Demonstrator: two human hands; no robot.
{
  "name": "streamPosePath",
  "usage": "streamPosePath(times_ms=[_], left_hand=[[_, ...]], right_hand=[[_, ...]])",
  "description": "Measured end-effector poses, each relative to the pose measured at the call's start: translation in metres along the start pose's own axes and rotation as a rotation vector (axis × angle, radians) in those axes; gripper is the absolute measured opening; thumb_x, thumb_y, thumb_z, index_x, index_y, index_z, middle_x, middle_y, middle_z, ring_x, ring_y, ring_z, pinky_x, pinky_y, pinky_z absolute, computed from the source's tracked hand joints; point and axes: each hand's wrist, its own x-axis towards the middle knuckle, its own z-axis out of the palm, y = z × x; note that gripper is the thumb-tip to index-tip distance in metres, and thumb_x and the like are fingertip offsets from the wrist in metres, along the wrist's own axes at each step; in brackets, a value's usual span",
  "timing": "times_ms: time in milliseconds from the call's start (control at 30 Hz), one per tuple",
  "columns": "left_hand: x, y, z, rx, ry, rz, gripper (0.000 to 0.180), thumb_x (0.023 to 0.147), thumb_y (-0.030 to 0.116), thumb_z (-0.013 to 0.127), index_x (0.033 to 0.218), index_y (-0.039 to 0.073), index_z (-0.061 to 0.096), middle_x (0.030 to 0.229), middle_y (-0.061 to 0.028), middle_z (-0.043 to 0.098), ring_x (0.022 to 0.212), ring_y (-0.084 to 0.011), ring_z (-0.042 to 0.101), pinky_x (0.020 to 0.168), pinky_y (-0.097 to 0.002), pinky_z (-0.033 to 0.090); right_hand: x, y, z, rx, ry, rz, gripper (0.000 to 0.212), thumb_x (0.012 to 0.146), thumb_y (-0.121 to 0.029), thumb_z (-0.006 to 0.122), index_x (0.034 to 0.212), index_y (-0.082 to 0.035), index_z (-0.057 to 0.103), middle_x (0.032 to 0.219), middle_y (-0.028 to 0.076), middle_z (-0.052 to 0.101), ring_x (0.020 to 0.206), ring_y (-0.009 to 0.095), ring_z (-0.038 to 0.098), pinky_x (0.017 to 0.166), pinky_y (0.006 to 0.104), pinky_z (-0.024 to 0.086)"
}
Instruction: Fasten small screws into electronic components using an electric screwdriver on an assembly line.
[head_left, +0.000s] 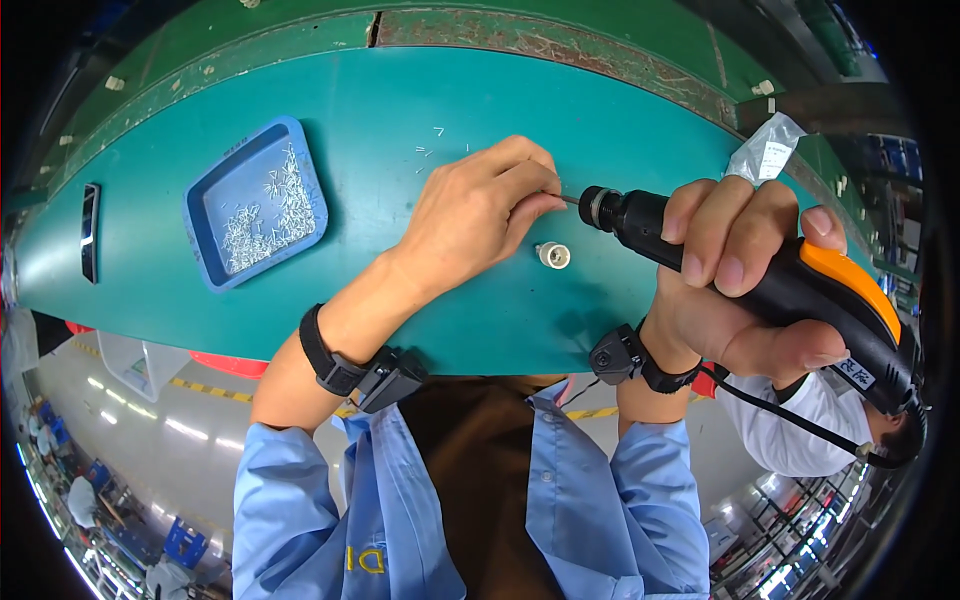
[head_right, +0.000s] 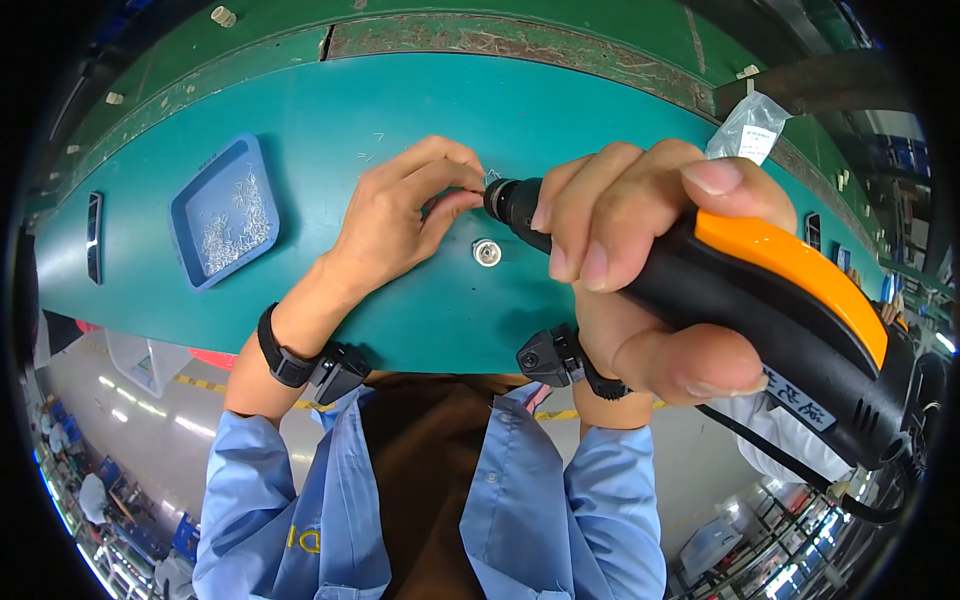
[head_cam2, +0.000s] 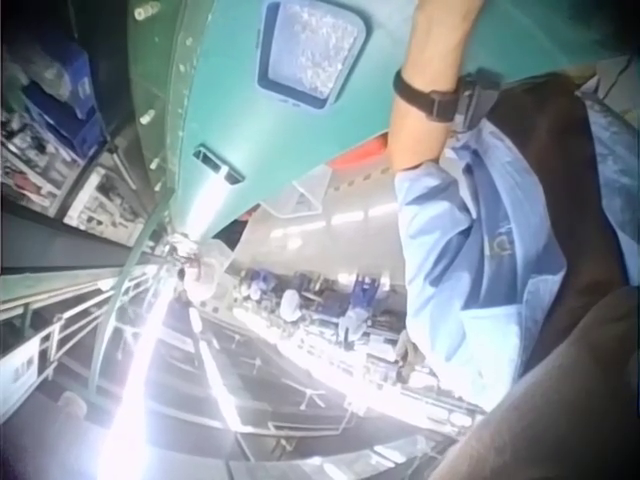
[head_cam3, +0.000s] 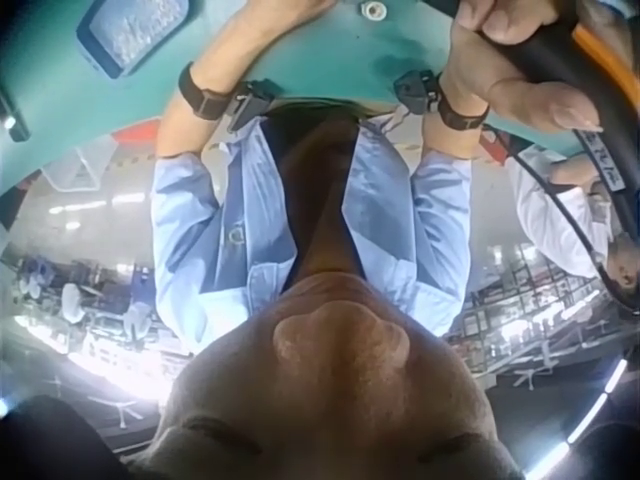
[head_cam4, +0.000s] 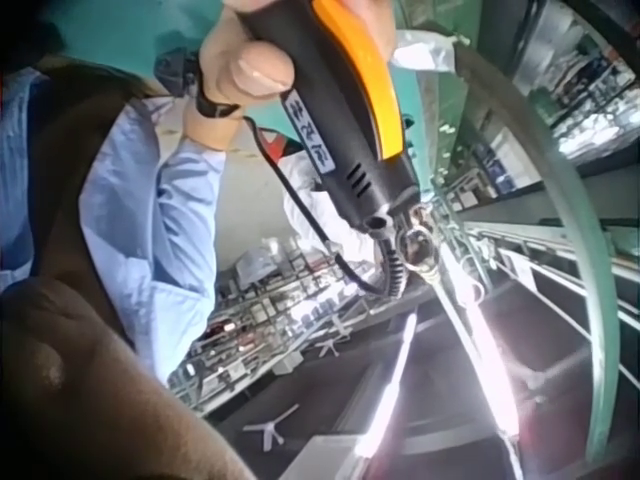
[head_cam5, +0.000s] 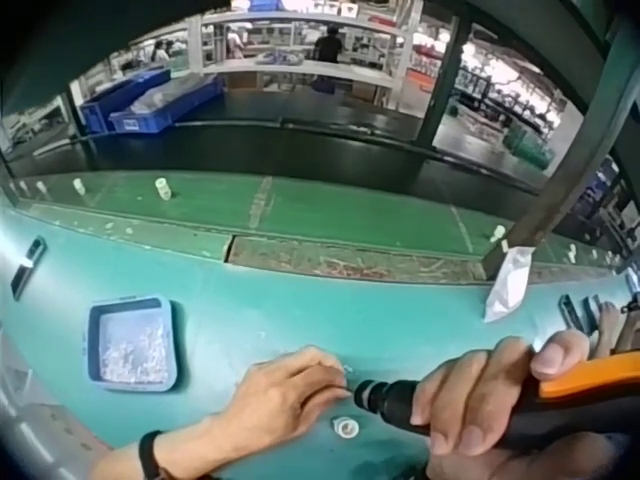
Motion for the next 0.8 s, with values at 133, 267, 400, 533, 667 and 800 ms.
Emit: streamPosePath(times_ms=[133, 267, 400, 533, 667, 800], left_hand=[[0.0, 0.009, -0.004, 0.02, -0.005, -0.085, 0.018, 0.073, 0.016, 0.074, 0.086, 0.008, 0.063, 0.091, -0.0023, 0.058, 0.076, -0.0253, 0.06, 0.058, -0.0356, 0.049], [-0.001, 0.012, -0.013, 0.043, 0.0, -0.111, 0.033, 0.067, 0.022, 0.079, 0.092, 0.008, 0.063, 0.098, -0.0036, 0.058, 0.081, -0.026, 0.06, 0.063, -0.0365, 0.049], [0.002, 0.017, -0.027, -0.076, -0.327, -0.304, 0.045, 0.06, 0.026, 0.084, 0.096, 0.007, 0.064, 0.102, -0.0042, 0.056, 0.084, -0.0258, 0.06, 0.068, -0.0374, 0.049], [-0.004, 0.017, -0.025, -0.189, -0.333, -0.237, 0.051, 0.055, 0.019, 0.087, 0.099, 0.007, 0.064, 0.1, -0.0001, 0.055, 0.079, -0.0194, 0.052, 0.062, -0.0298, 0.045], [-0.011, 0.016, -0.013, -0.224, -0.365, -0.222, 0.048, 0.057, 0.017, 0.085, 0.101, 0.008, 0.065, 0.1, -0.001, 0.056, 0.08, -0.0204, 0.054, 0.062, -0.0316, 0.046], [-0.018, 0.011, -0.002, -0.129, -0.337, -0.056, 0.04, 0.061, 0.014, 0.082, 0.096, 0.008, 0.064, 0.098, -0.0021, 0.057, 0.079, -0.0225, 0.057, 0.062, -0.0338, 0.047]], right_hand=[[-0.004, 0.005, 0.001, -0.064, 0.042, -0.026, 0.069, 0.086, -0.062, 0.05, 0.125, -0.006, 0.046, 0.077, 0.001, 0.052, 0.06, 0.014, 0.048, 0.059, 0.0334, 0.041], [-0.004, -0.001, 0.001, -0.085, 0.153, -0.025, 0.072, 0.085, -0.061, 0.052, 0.127, -0.003, 0.043, 0.075, 0.003, 0.054, 0.059, 0.016, 0.05, 0.058, 0.0337, 0.043], [-0.001, -0.028, -0.009, -0.078, 0.157, 0.059, 0.068, 0.085, -0.058, 0.054, 0.125, -0.004, 0.046, 0.076, 0.002, 0.054, 0.06, 0.014, 0.049, 0.06, 0.032, 0.042], [0.006, -0.047, -0.007, 0.002, 0.06, 0.142, 0.066, 0.084, -0.056, 0.057, 0.124, -0.004, 0.047, 0.077, 0.0, 0.054, 0.062, 0.012, 0.05, 0.062, 0.0306, 0.04], [0.007, -0.049, -0.001, 0.034, -0.018, 0.195, 0.068, 0.082, -0.055, 0.061, 0.125, -0.004, 0.046, 0.078, 0.0, 0.055, 0.065, 0.012, 0.053, 0.062, 0.0299, 0.041], [0.006, -0.043, 0.001, 0.024, -0.067, 0.241, 0.07, 0.081, -0.056, 0.062, 0.125, -0.005, 0.044, 0.08, 0.0, 0.056, 0.067, 0.012, 0.055, 0.062, 0.0287, 0.042]])
